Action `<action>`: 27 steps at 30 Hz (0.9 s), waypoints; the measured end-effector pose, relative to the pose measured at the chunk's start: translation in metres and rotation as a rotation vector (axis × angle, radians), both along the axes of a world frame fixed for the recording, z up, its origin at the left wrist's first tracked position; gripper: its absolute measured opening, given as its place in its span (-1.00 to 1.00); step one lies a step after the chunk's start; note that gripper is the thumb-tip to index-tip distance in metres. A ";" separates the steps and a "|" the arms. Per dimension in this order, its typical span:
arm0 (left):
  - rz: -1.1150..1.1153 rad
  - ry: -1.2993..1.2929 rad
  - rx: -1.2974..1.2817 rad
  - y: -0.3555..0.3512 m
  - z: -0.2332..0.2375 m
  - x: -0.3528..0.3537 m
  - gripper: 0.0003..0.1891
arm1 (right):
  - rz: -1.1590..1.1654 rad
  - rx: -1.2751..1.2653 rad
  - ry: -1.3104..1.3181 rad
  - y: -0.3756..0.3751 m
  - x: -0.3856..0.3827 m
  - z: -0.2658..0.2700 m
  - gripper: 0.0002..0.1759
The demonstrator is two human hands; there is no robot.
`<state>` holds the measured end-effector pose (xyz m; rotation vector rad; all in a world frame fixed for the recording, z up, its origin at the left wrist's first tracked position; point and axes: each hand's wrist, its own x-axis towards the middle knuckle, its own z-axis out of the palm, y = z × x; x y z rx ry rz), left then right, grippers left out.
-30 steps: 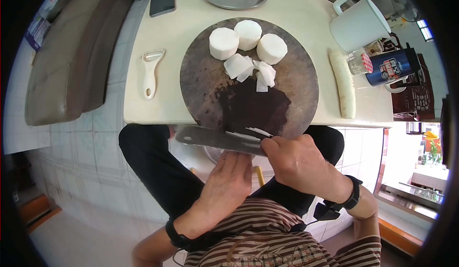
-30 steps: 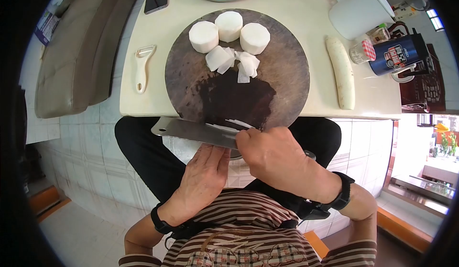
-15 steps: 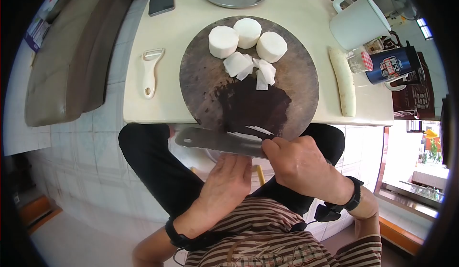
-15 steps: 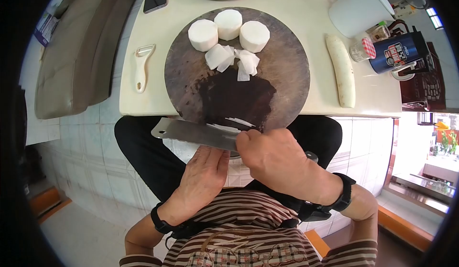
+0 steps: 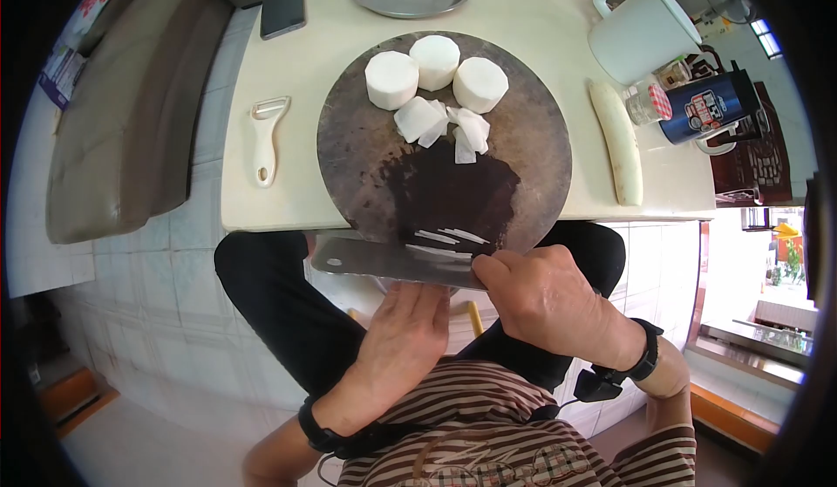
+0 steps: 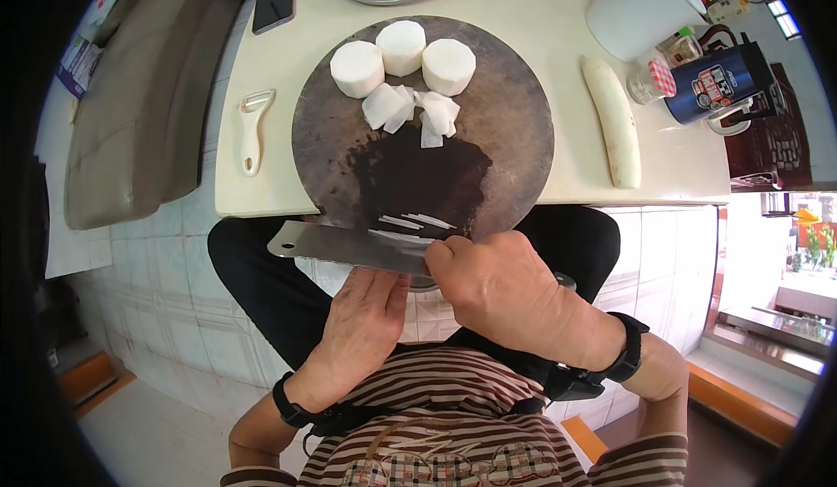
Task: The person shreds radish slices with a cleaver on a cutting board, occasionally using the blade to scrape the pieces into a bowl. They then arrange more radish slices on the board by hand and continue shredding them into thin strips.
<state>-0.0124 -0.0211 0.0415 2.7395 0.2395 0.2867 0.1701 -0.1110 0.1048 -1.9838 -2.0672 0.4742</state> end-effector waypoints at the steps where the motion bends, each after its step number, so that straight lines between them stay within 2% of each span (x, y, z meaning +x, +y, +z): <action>1: 0.010 -0.009 -0.002 0.000 -0.001 0.000 -0.64 | -0.001 -0.002 0.002 0.000 0.000 0.000 -0.77; 6: 0.028 -0.051 0.015 0.000 0.000 0.002 -0.70 | 0.049 -0.012 0.006 0.007 0.005 -0.003 -0.78; 8: 0.085 -0.077 -0.099 0.002 -0.002 0.001 -0.70 | 0.025 -0.016 -0.017 0.009 0.000 -0.006 -0.79; 12: 0.060 -0.054 -0.053 0.010 0.001 0.004 -0.70 | -0.036 0.012 -0.005 0.007 -0.002 -0.012 -0.81; 14: 0.087 -0.157 0.002 0.013 -0.002 0.008 -0.70 | -0.066 0.019 -0.005 0.006 0.004 -0.013 -0.82; 17: 0.060 -0.207 0.017 0.018 -0.007 0.012 -0.62 | -0.118 0.033 0.006 0.004 0.010 -0.014 -0.83; 20: 0.070 -0.245 0.018 0.026 -0.009 0.023 -0.63 | -0.162 0.047 0.009 0.002 0.013 -0.013 -0.84; 27: 0.044 -0.219 0.025 0.030 -0.008 0.022 -0.64 | -0.162 0.142 0.041 0.001 0.017 -0.011 -0.87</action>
